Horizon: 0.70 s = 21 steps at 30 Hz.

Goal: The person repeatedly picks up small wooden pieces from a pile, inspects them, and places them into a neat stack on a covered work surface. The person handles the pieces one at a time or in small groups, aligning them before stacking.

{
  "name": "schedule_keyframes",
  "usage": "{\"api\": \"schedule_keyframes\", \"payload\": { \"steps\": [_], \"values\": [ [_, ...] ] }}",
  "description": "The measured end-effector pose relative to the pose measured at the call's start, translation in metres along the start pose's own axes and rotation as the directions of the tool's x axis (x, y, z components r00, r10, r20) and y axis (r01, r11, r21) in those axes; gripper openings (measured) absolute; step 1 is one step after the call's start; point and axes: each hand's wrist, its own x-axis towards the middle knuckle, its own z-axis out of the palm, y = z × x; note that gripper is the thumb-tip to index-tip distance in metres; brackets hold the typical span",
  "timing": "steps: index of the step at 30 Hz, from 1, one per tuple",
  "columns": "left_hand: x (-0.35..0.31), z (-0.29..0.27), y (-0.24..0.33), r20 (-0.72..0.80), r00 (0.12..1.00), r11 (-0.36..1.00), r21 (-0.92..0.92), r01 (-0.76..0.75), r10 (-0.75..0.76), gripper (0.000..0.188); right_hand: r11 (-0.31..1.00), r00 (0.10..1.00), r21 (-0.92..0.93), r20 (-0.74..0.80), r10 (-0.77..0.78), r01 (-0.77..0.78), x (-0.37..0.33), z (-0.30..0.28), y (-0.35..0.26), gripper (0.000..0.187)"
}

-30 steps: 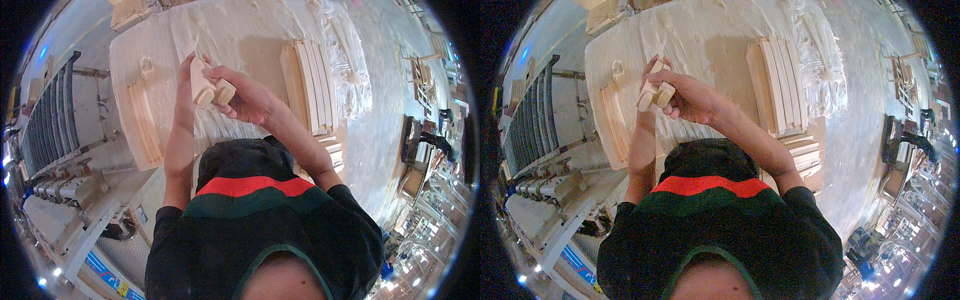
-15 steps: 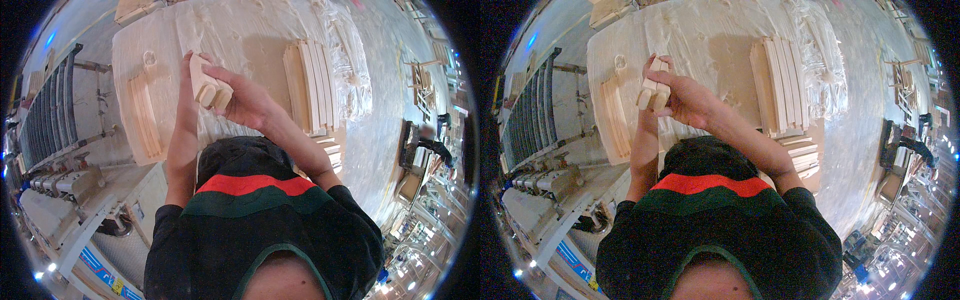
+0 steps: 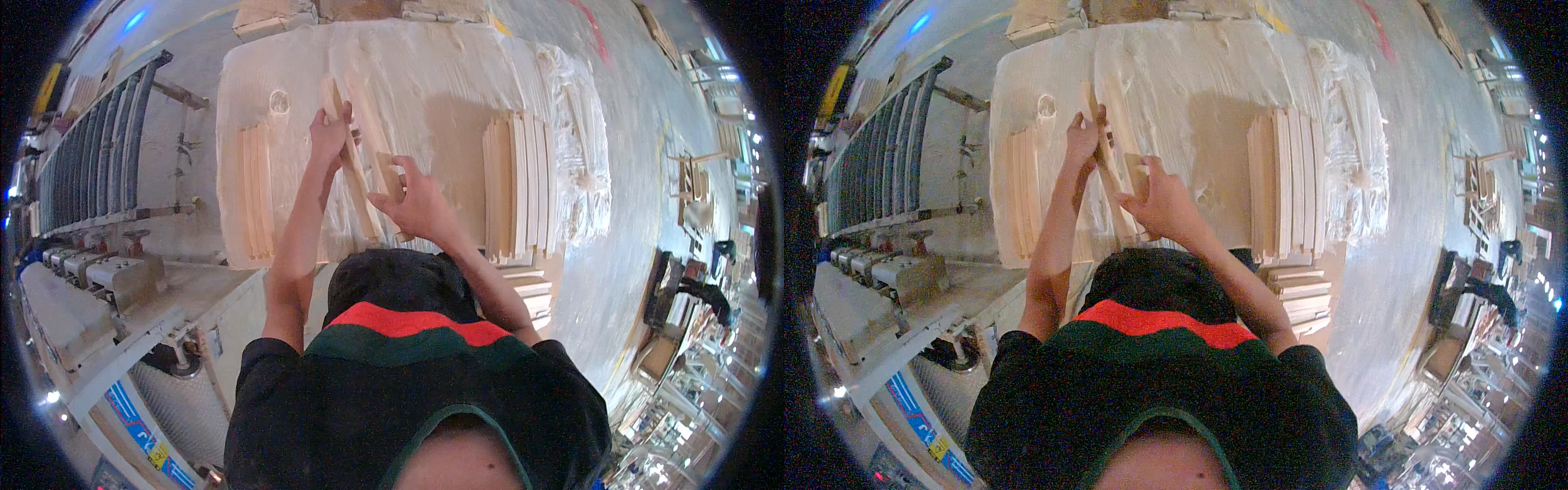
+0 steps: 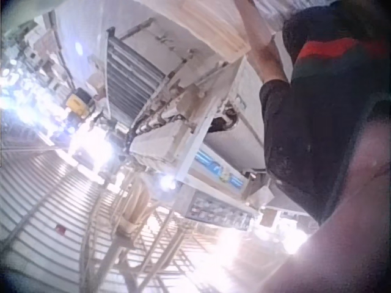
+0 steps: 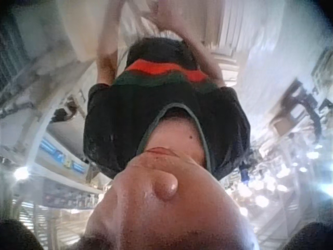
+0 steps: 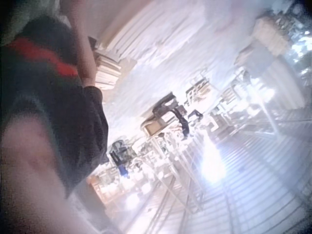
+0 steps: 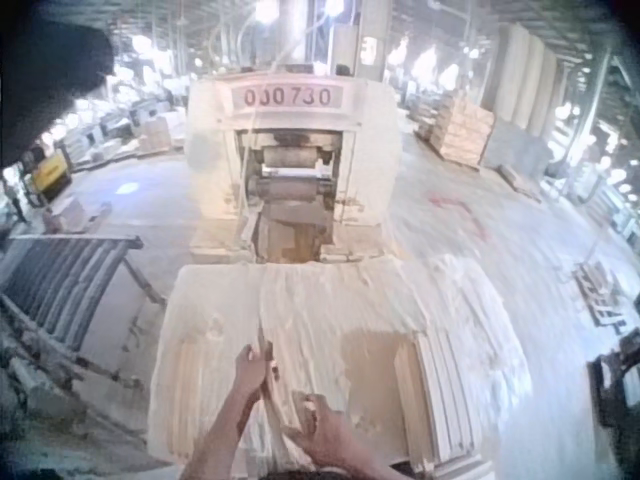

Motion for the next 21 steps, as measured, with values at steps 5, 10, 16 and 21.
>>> {"api": "schedule_keyframes", "payload": {
  "steps": [5, 10, 16, 21],
  "values": [
    [0.07, -0.008, -0.066, 0.071, 0.995, 0.996, -0.05, 0.075, -0.071, 0.08, 0.991, 0.986, -0.087, -0.126, -0.113, 0.102, 0.024, 0.054, 0.053, 0.067],
    [0.068, -0.007, -0.082, 0.021, 0.992, 0.988, 0.092, 0.124, -0.127, 0.078, 0.945, 0.939, -0.223, -0.194, -0.282, 0.238, 0.052, 0.113, 0.12, 0.043],
    [0.015, 0.027, -0.108, -0.075, 0.933, 0.577, 0.802, -0.152, 0.351, 0.071, 0.984, 0.986, -0.102, -0.058, -0.154, 0.148, 0.055, 0.107, 0.13, 0.032],
    [0.013, 0.027, -0.099, -0.037, 0.959, 0.56, 0.818, -0.132, 0.28, 0.055, 0.995, 0.996, -0.088, 0.077, -0.044, 0.05, 0.041, 0.093, 0.114, 0.052]
  ]
}}
